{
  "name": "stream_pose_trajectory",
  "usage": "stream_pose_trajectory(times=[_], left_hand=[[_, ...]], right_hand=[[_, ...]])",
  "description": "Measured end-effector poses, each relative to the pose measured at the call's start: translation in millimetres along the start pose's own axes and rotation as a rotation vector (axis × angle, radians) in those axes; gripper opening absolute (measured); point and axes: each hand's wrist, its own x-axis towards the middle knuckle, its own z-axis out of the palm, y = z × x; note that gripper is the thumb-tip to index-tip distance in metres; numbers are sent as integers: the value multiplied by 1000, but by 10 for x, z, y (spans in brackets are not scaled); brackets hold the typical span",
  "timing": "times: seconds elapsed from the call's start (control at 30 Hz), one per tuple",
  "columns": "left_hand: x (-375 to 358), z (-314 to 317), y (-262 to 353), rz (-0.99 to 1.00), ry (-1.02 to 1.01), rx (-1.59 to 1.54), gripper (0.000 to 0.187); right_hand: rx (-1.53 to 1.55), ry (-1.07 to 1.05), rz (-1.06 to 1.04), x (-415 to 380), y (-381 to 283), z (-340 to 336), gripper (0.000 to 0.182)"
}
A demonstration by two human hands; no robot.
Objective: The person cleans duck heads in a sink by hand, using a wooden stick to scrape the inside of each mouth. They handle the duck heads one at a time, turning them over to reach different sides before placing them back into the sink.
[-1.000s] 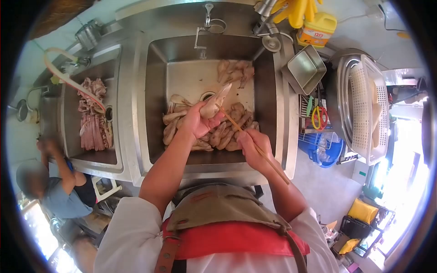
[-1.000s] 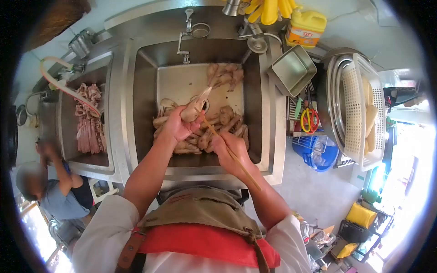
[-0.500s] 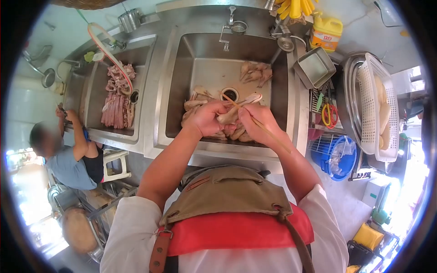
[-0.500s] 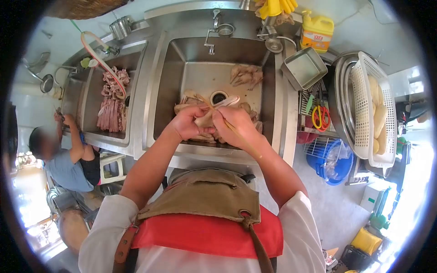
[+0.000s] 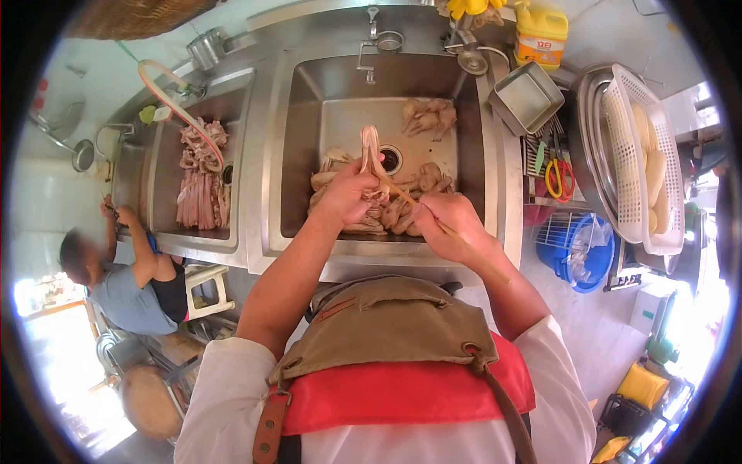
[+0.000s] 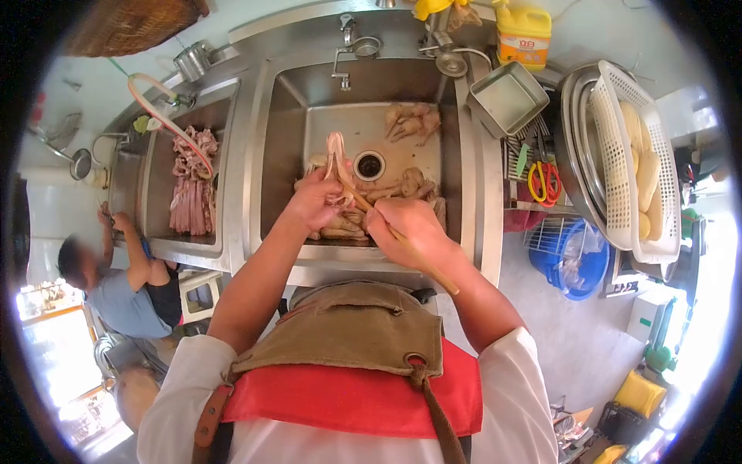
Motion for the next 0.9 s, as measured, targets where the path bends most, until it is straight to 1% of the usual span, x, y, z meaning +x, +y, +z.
stream_pose_trajectory(times=[0.07, 0.17, 0.33, 0.43, 0.47, 0.53, 0.57, 0.67, 0.73, 0.77, 0.83, 0.87, 0.9], left_hand=[[-16, -1, -19, 16, 4, 23, 58], [-69, 140, 58, 15, 9, 62, 61], [-39, 131, 47, 39, -34, 123, 59], [-71, 195, 53, -16, 60, 78, 52], [-70, 189, 39, -24, 44, 52, 48], [-55, 158, 18, -38, 11, 1, 41], [-43, 171, 2, -24, 49, 14, 37], [-4, 325, -59, 45, 153, 71, 31], [-88, 515, -87, 105, 209, 130, 28], [-97, 473, -79, 113, 192, 139, 27], [-103, 390, -49, 126, 156, 154, 25], [-135, 355, -44, 107, 186, 414, 28], [-188, 405, 33, 81, 211, 678, 31]], right_hand=[[8, -21, 13, -34, 42, -13, 20], [4, -3, -69, -28, 94, 4, 19], [-129, -37, -164, -13, 123, 25, 18], [-248, -124, -229, -20, 157, 51, 17], [-291, -159, -256, -10, 175, 64, 16], [-331, -113, -315, 39, 264, 131, 16], [-351, -91, -347, 57, 317, 178, 16], [-429, -24, -343, 103, 554, 414, 16], [-396, 73, -273, 135, 540, 432, 15], [-376, 119, -240, 154, 534, 448, 15], [1, 234, -37, 172, 595, 512, 12], [193, 282, 74, 141, 637, 581, 11], [198, 275, 73, 142, 634, 600, 11]])
